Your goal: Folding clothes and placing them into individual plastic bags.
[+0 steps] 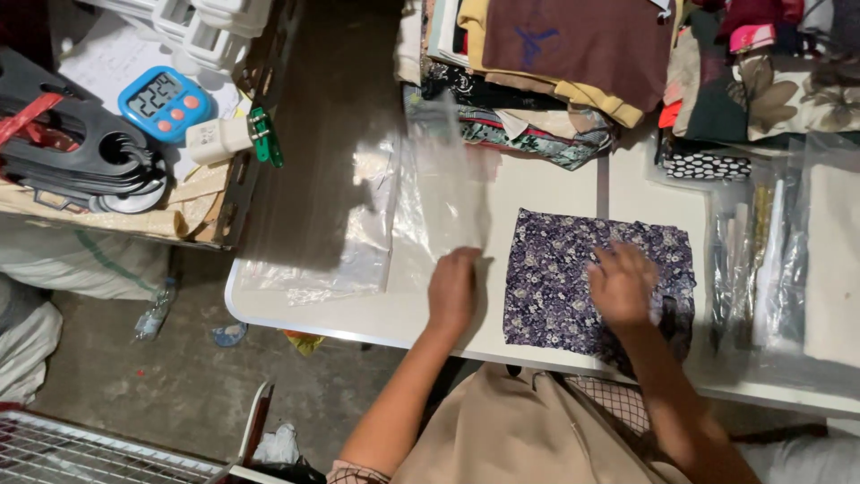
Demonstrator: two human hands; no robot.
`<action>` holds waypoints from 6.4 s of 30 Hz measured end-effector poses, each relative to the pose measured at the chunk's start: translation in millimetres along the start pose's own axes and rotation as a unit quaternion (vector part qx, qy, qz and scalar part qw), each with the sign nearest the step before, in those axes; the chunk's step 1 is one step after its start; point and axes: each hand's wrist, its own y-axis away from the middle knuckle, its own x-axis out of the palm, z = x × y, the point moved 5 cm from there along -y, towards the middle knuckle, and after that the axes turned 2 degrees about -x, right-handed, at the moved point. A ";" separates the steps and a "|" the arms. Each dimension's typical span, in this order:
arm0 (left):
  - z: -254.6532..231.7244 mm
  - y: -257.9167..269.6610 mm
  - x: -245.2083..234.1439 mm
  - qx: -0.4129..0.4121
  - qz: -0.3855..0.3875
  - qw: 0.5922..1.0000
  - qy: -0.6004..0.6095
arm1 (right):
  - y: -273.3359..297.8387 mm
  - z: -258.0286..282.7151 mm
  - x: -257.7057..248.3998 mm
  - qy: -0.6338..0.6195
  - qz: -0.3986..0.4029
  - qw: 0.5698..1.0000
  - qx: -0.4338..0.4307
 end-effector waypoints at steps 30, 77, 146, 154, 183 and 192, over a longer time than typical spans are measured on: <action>95.9 -12.8 -48.8 -0.051 0.030 0.927 -0.370 | 49.5 -44.4 -28.4 -0.406 -0.042 0.882 0.235; 145.3 -31.3 -73.4 -0.141 -0.037 0.889 -0.434 | 86.7 3.1 -7.4 -0.485 0.102 0.818 0.292; 56.9 64.8 134.0 -0.289 0.219 0.841 0.401 | 27.2 77.1 63.2 -0.486 0.105 0.855 0.147; 29.4 57.2 119.7 -0.274 0.237 0.839 0.405 | 26.3 87.1 59.5 -0.493 0.104 0.859 0.088; -29.5 -23.2 -41.7 -0.187 -0.005 0.980 0.066 | -24.9 134.9 8.6 0.006 0.216 0.972 0.092; -39.3 -17.1 -17.4 -0.154 0.057 0.983 0.080 | -25.2 14.6 -10.3 -0.572 0.164 0.749 0.291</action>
